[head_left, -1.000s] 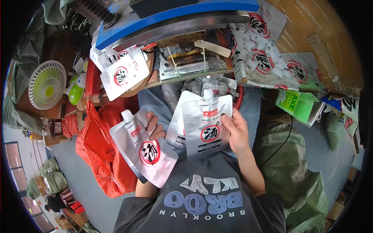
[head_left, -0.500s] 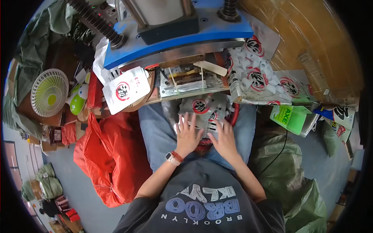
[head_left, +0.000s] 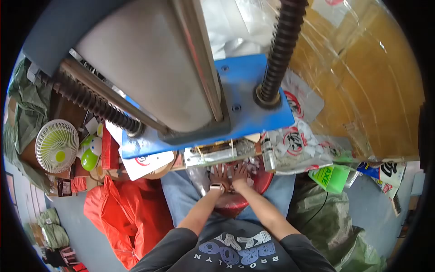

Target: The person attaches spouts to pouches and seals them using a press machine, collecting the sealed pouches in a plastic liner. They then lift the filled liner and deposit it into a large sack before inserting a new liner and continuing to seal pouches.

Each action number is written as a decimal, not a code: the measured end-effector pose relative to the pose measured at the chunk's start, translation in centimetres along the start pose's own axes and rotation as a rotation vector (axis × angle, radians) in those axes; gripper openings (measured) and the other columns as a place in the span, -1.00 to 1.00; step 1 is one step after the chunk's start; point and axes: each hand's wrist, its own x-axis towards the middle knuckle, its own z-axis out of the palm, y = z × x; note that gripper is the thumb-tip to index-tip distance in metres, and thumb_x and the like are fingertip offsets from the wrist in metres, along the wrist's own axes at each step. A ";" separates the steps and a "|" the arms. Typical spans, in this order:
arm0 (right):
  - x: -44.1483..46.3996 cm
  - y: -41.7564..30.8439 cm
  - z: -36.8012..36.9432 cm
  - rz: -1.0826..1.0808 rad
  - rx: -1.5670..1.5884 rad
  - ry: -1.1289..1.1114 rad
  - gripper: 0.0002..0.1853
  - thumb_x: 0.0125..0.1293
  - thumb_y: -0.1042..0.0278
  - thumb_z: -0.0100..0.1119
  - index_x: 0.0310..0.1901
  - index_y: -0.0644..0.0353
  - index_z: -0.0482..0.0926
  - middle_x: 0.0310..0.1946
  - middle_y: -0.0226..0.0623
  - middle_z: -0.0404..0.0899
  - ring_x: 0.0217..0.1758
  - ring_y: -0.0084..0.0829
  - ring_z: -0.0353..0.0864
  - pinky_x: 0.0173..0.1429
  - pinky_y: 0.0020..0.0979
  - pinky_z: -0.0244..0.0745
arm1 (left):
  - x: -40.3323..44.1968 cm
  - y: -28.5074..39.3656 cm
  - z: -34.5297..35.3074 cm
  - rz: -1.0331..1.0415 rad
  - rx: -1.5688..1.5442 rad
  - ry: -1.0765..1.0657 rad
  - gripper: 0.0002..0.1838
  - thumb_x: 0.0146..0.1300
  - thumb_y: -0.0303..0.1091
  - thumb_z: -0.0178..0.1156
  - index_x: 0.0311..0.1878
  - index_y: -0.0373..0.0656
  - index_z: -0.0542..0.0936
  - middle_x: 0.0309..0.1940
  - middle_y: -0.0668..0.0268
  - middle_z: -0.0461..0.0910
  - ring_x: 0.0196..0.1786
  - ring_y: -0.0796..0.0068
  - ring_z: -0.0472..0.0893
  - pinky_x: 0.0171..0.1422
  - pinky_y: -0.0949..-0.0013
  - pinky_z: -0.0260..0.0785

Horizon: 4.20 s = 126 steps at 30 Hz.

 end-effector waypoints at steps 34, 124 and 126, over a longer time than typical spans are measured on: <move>-15.5 15.9 -33.0 -0.361 0.599 0.520 -0.26 -0.02 0.67 0.03 0.32 0.16 0.28 0.19 0.05 0.40 0.31 0.05 0.34 0.38 -0.20 0.23 | -20.8 -13.6 -18.0 -0.051 -0.366 1.265 -0.79 0.16 -0.46 0.19 -0.13 -0.12 0.66 -0.33 0.23 0.66 -0.35 0.23 0.66 -0.29 0.31 0.51; -7.2 15.2 -8.0 0.112 0.705 1.093 -0.83 0.33 0.36 0.08 -0.21 0.28 0.57 -0.23 0.03 0.60 -0.09 0.06 0.58 -0.05 -0.09 0.46 | -19.0 -9.1 -11.5 0.069 0.466 0.633 -0.72 0.15 -0.20 0.12 -0.20 -0.20 0.59 -0.12 0.21 0.60 0.04 0.31 0.52 0.15 0.33 0.28; -9.9 13.6 -10.2 0.143 0.905 1.027 -0.88 0.31 0.39 0.05 -0.18 0.20 0.53 -0.31 0.08 0.59 -0.17 0.16 0.58 -0.17 -0.01 0.45 | -14.4 -11.4 -8.1 -0.008 -0.022 0.688 -0.69 0.28 -0.18 0.09 -0.27 -0.27 0.60 -0.23 0.06 0.63 -0.16 0.14 0.65 -0.17 0.14 0.51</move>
